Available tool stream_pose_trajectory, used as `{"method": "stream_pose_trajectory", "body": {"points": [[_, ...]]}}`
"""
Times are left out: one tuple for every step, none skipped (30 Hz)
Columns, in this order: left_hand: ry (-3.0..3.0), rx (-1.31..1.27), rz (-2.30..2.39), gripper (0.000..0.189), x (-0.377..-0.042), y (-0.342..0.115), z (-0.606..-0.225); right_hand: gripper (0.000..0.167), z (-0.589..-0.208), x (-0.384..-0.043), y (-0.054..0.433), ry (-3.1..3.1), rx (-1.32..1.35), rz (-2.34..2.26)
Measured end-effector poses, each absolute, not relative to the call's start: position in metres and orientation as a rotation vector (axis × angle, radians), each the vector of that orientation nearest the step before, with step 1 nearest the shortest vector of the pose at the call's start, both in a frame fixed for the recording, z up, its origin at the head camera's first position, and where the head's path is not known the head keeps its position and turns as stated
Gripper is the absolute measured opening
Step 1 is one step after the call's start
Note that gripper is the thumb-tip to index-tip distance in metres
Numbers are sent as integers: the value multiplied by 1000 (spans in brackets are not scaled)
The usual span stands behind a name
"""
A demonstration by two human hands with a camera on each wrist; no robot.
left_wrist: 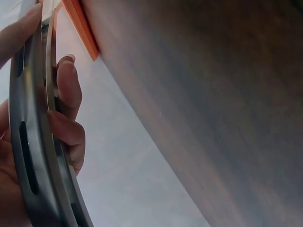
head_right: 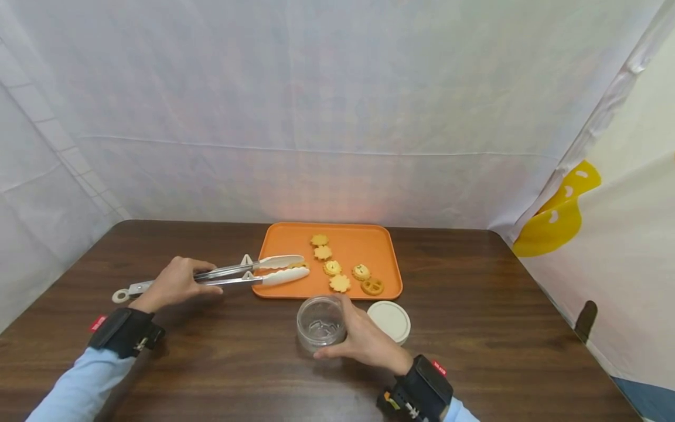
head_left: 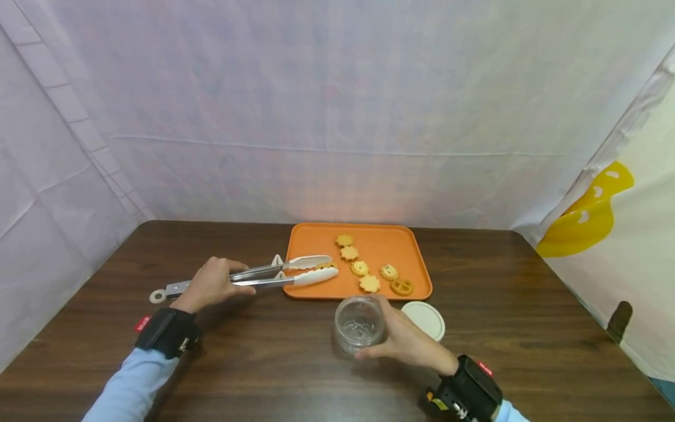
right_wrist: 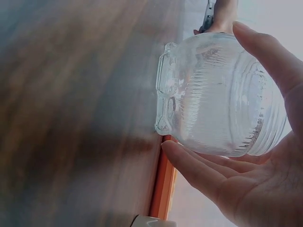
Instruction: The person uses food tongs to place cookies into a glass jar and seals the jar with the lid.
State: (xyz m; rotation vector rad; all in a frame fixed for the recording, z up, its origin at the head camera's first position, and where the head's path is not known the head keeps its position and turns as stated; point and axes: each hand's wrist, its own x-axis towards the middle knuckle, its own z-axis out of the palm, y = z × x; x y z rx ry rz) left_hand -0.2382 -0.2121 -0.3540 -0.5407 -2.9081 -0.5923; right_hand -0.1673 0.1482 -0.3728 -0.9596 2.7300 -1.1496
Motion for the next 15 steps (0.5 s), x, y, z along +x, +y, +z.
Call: {"method": "stream_pose_trajectory", "body": {"points": [[-2908,-543,-596,49,-238,-212,-354,90,-373,-167,149,2731,-955,-1148],[-2907,-541,-600,49,-238,-212,-354,90,-373,-167,149,2734,-951,-1141],[-2907,-539,-599,48,-238,-212,-354,90,-373,-167,149,2736,-948,-1135],[-2906,-537,-596,48,-238,-212,-354,89,-373,-167,150,2737,-946,-1134],[-2908,-534,-596,48,-238,-212,-354,88,-373,-167,150,2739,-945,-1130],[-2909,-533,-596,48,-238,-212,-354,87,-373,-167,150,2741,-946,-1129],[-2910,-531,-595,49,-237,-212,-354,86,-373,-167,150,2743,-946,-1127],[-2911,-528,-597,49,-237,-212,-354,85,-373,-167,150,2746,-946,-1126],[-2914,-526,-601,49,-237,-212,-354,85,-373,-167,150,2749,-946,-1124],[-2915,-524,-606,49,-237,-211,-354,84,-373,-166,150,2751,-945,-1122],[-2917,-523,-609,49,-237,-211,-353,84,-373,-166,150,2751,-944,-1123],[-2915,-522,-609,50,-237,-210,-353,84,-372,-166,150,2751,-942,-1123],[-2913,-519,-607,50,-236,-210,-353,84,-372,-166,151,2752,-939,-1120],[-2911,-515,-611,50,-236,-210,-353,83,-372,-166,151,2749,-941,-1121],[-2907,-514,-613,50,-236,-210,-353,83,-372,-166,151,2748,-943,-1120]]}}
